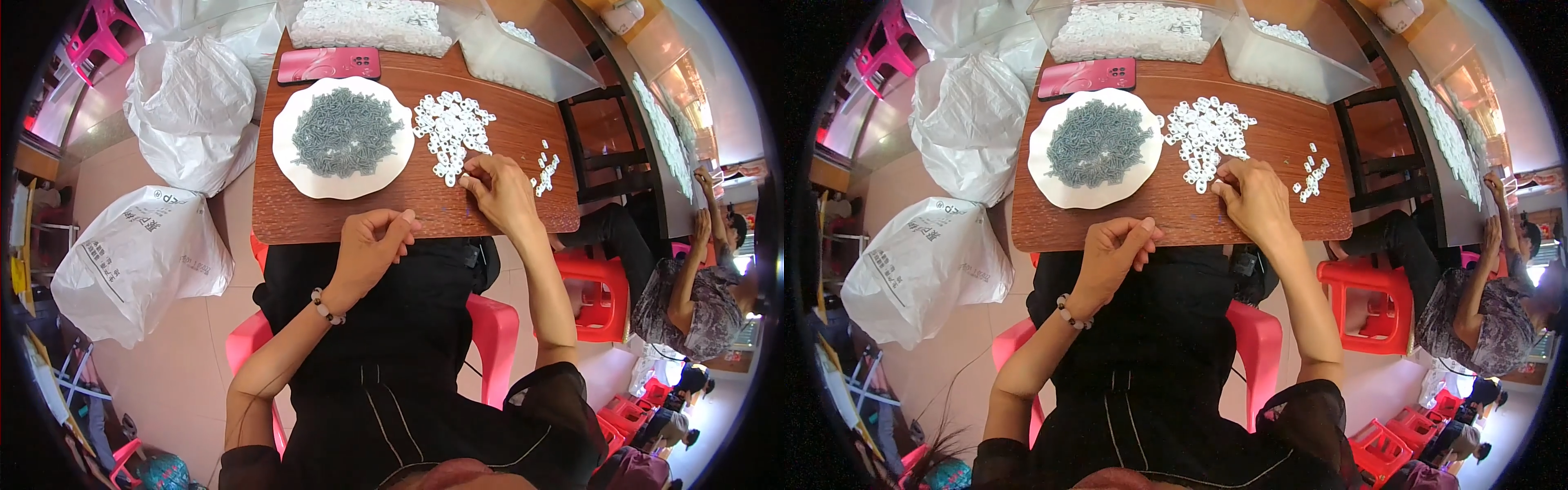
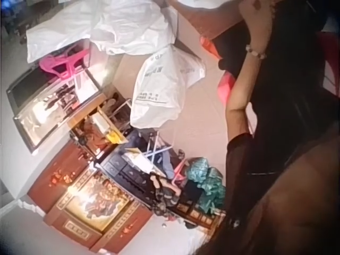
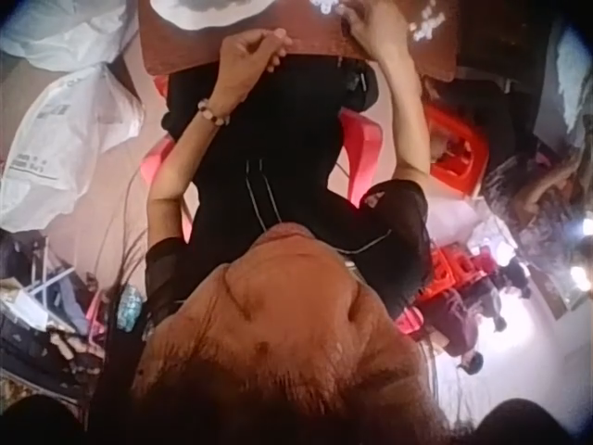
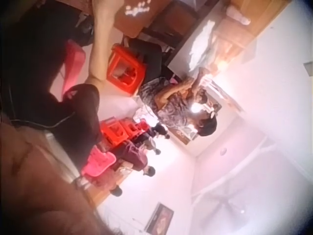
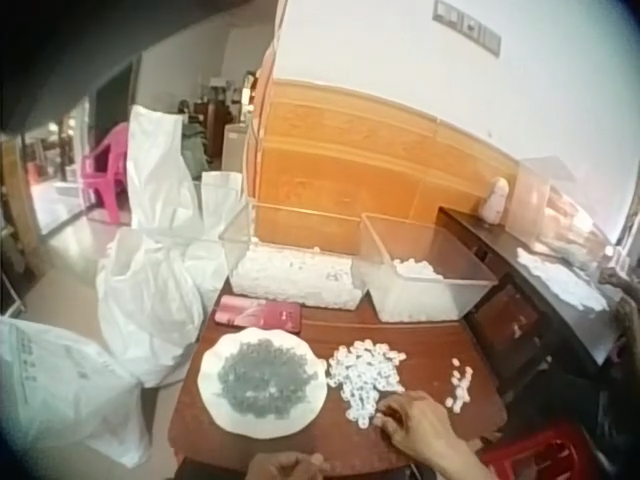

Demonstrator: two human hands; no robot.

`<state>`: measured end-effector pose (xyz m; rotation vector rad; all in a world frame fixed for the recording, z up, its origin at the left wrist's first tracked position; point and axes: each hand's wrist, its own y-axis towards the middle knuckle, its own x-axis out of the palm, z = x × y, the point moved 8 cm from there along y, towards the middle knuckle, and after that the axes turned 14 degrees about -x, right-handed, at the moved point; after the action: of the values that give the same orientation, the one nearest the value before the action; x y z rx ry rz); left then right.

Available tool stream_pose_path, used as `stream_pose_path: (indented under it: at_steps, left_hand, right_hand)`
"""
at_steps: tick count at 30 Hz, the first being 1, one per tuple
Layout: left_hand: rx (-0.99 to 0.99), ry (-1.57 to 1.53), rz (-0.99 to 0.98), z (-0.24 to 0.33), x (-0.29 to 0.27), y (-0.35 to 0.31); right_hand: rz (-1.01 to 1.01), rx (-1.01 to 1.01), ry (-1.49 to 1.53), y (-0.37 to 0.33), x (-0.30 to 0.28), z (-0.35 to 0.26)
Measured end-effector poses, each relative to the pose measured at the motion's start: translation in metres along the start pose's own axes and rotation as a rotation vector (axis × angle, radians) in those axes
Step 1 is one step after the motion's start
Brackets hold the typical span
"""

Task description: Picking small grey beads and inserting them into the holes of white plastic components.

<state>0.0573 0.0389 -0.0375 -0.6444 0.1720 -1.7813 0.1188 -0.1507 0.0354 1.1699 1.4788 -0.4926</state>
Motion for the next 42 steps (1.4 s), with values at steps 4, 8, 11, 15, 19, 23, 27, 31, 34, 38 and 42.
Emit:
stream_pose_path:
  at_steps: [4,8,11,15,19,23,27,31,34,38,42]
  left_hand:
    - [0.004,0.012,0.007,0.000,0.000,0.000]
    - [0.011,0.003,0.006,0.001,0.000,0.000]
    - [-0.002,-0.004,0.006,0.000,0.000,0.000]
    - [0.006,0.007,0.007,0.001,0.001,0.000]
    - [0.014,0.027,0.010,0.002,0.000,-0.001]
    - [0.017,0.039,0.016,0.001,0.001,-0.001]
    - [0.023,0.026,0.020,0.001,0.000,-0.001]
    - [0.040,0.031,0.014,0.003,0.002,-0.002]
    - [0.033,0.046,0.012,0.001,0.003,-0.002]
    - [0.030,0.055,0.019,0.000,0.002,-0.001]
    - [0.027,0.036,0.020,0.001,0.001,-0.001]
  right_hand:
    - [-0.051,0.100,0.005,-0.004,0.004,0.004]
    - [-0.044,0.075,0.050,-0.001,0.006,0.000]
    - [-0.043,0.127,0.078,-0.003,0.008,0.001]
    - [0.052,0.168,0.186,-0.008,0.014,0.008]
    - [0.080,0.189,0.354,-0.010,0.014,0.004]
    - [0.132,0.224,0.598,-0.013,0.014,0.000]
    - [0.107,0.239,0.692,-0.018,0.017,-0.003]
    - [0.111,0.241,0.650,-0.021,0.017,0.001]
    - [0.104,0.216,0.486,-0.020,0.014,0.002]
    - [0.122,0.117,0.238,-0.013,0.006,-0.010]
    - [0.098,0.123,0.144,-0.006,0.005,-0.020]
